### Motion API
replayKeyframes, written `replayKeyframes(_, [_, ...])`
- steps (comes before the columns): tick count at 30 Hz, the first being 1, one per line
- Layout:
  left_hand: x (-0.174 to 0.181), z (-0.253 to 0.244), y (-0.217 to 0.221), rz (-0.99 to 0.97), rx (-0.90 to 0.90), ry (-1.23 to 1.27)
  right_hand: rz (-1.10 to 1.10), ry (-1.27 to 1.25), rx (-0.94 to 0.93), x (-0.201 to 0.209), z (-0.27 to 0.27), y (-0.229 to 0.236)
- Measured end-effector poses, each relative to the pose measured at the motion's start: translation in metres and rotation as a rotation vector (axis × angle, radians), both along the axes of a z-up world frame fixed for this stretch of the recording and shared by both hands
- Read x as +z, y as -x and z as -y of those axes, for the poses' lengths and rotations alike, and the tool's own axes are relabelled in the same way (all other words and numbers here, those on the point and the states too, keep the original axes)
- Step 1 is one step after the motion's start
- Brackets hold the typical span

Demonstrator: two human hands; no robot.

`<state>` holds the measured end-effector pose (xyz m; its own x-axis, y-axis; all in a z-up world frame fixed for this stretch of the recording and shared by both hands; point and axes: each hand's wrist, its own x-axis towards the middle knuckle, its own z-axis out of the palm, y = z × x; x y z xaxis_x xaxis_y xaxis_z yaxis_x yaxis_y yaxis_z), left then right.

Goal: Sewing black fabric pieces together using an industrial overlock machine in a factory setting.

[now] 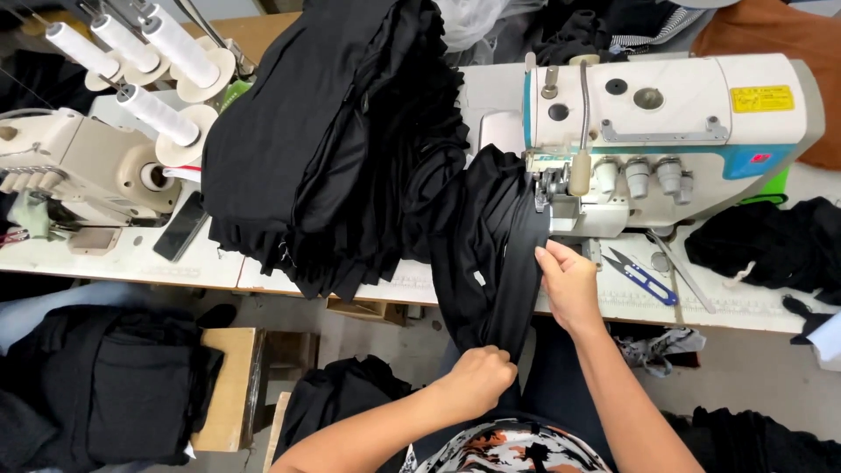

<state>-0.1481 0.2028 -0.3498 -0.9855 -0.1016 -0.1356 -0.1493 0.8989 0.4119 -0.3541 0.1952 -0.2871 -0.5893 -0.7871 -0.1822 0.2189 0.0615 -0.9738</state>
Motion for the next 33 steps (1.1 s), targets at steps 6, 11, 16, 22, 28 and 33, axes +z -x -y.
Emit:
replayKeyframes(6, [0.008,-0.008,-0.004,-0.035,-0.026,0.043,0.094,-0.014,0.027,-0.022,-0.003,0.003])
replayKeyframes(11, [0.019,0.004,0.006,-0.075,0.000,0.148,0.026,0.012,0.055,-0.011,0.000,0.004])
replayKeyframes(16, [0.024,0.016,0.020,-0.184,0.035,0.222,0.046,-0.020,0.048,-0.003,0.000,0.002])
replayKeyframes(22, [0.045,0.032,0.037,-0.233,0.070,0.319,0.077,-0.003,0.044,-0.043,0.003,0.013])
replayKeyframes(28, [0.068,0.048,0.055,-0.412,0.127,0.346,0.051,0.057,0.017,-0.139,0.010,0.036])
replayKeyframes(33, [0.060,0.061,0.072,-0.465,0.174,0.371,0.079,0.087,0.015,-0.158,0.010,0.040])
